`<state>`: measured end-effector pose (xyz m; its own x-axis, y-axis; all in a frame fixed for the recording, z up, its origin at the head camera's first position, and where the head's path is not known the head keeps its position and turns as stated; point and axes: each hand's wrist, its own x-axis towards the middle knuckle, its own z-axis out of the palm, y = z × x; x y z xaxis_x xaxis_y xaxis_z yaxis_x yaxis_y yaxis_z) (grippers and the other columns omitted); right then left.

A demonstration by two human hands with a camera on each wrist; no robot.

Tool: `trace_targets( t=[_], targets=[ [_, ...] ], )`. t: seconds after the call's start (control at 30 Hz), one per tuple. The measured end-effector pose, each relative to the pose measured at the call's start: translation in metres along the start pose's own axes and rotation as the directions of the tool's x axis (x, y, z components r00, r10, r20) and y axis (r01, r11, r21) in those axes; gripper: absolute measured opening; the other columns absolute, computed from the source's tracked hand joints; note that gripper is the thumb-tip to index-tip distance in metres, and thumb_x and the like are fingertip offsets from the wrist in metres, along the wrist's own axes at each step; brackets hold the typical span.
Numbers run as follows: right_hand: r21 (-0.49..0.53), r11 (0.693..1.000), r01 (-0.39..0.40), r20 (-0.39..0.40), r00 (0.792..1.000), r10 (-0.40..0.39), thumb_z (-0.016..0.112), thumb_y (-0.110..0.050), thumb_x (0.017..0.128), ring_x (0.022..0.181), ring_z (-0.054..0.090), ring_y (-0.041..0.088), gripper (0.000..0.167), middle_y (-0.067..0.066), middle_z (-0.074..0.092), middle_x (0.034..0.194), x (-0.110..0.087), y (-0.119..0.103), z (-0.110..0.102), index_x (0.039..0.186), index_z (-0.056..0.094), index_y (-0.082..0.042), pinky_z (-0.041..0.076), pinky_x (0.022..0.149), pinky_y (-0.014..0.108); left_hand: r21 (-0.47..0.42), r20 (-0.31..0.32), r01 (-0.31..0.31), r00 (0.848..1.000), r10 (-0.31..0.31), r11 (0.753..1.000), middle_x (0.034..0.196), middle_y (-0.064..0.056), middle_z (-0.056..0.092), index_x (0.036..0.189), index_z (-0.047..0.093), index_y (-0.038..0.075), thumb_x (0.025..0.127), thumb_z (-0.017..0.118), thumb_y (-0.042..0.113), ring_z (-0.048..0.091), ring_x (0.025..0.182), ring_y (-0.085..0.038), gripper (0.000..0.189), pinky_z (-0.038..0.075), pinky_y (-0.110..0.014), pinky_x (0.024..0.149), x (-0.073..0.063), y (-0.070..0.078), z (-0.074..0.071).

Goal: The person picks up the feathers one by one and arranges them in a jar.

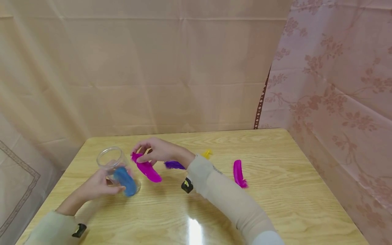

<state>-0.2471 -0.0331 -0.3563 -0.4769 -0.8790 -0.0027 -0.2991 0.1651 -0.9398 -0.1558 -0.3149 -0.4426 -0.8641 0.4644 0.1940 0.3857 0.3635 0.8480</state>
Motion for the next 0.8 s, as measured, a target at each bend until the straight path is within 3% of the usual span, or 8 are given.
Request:
trace_targets(
  t=[0.33, 0.57, 0.8],
  targets=[
    [-0.020, 1.000, -0.003, -0.012, 1.000, 0.003, 0.067, -0.008, 0.099, 0.093, 0.069, 0.023, 0.023, 0.009, 0.066, 0.107, 0.002, -0.006, -0.002, 0.121, 0.067, -0.006, 0.062, 0.073, 0.039, -0.030, 0.004, 0.057, 0.998, -0.057, 0.998, 0.126, -0.024, 0.046, 0.125, 0.057, -0.005, 0.080, 0.085, 0.005, 0.063, 0.102, -0.026, 0.055, 0.061, -0.042, 0.077, 0.003, 0.005, 0.000],
    [-0.034, 0.999, -0.008, -0.015, 1.000, 0.007, 0.064, -0.011, 0.101, 0.093, 0.069, 0.023, 0.022, 0.009, 0.066, 0.105, 0.003, -0.016, -0.003, 0.122, 0.066, -0.005, 0.062, 0.073, 0.039, -0.020, 0.000, 0.065, 0.998, -0.065, 0.998, 0.117, -0.020, 0.058, 0.129, 0.049, -0.004, 0.080, 0.085, 0.004, 0.065, 0.099, -0.024, 0.061, 0.061, -0.040, 0.076, 0.002, 0.008, 0.000],
    [-0.033, 0.999, 0.000, -0.050, 0.999, -0.002, 0.063, -0.013, 0.102, 0.090, 0.069, 0.022, 0.020, 0.010, 0.066, 0.104, 0.005, -0.022, -0.003, 0.120, 0.067, -0.006, 0.062, 0.072, 0.039, -0.019, -0.009, 0.048, 0.999, -0.049, 0.999, 0.119, -0.019, 0.055, 0.126, 0.053, -0.001, 0.079, 0.086, 0.004, 0.065, 0.101, -0.022, 0.057, 0.061, -0.038, 0.077, 0.000, 0.006, 0.000]
  ],
)
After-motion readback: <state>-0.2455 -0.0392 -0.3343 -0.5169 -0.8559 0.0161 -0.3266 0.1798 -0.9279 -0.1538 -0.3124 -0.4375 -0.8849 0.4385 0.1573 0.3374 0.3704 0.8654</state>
